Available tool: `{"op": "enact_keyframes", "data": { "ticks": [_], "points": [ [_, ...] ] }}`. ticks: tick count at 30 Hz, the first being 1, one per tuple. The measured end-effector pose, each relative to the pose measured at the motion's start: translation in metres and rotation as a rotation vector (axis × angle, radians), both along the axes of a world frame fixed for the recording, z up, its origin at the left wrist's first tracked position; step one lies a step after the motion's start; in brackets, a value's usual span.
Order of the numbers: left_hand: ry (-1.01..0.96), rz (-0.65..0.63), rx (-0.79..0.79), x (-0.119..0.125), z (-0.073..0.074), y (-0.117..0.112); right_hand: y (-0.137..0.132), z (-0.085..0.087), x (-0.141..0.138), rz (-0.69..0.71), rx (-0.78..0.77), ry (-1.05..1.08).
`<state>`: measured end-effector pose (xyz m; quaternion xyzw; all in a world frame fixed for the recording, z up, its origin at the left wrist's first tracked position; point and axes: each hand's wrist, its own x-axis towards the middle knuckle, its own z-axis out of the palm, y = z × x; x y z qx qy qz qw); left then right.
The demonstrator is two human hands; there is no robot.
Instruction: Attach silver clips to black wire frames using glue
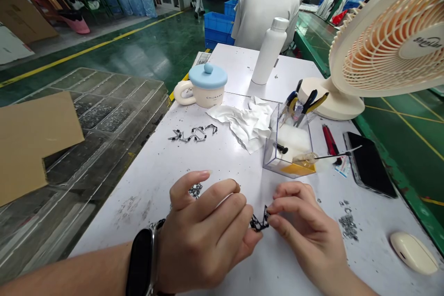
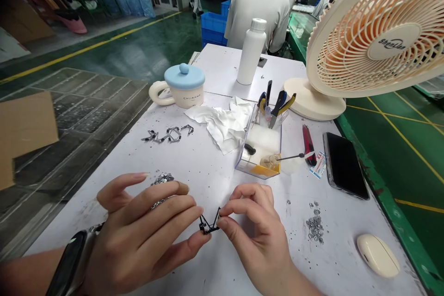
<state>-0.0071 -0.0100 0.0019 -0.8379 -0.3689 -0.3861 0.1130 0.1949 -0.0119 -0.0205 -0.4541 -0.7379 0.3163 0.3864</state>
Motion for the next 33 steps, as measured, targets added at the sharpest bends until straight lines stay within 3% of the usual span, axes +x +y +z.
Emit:
{"op": "enact_keyframes", "data": {
  "ticks": [19,33],
  "points": [
    [-0.029,-0.027,0.004,0.0012,-0.0014,0.0015,-0.0001,0.0032,0.0004,0.006,0.013,-0.013],
    [-0.032,-0.030,-0.009,0.0010,-0.0011,0.0004,0.0011,-0.0022,-0.0024,0.027,-0.143,0.172]
  ]
}}
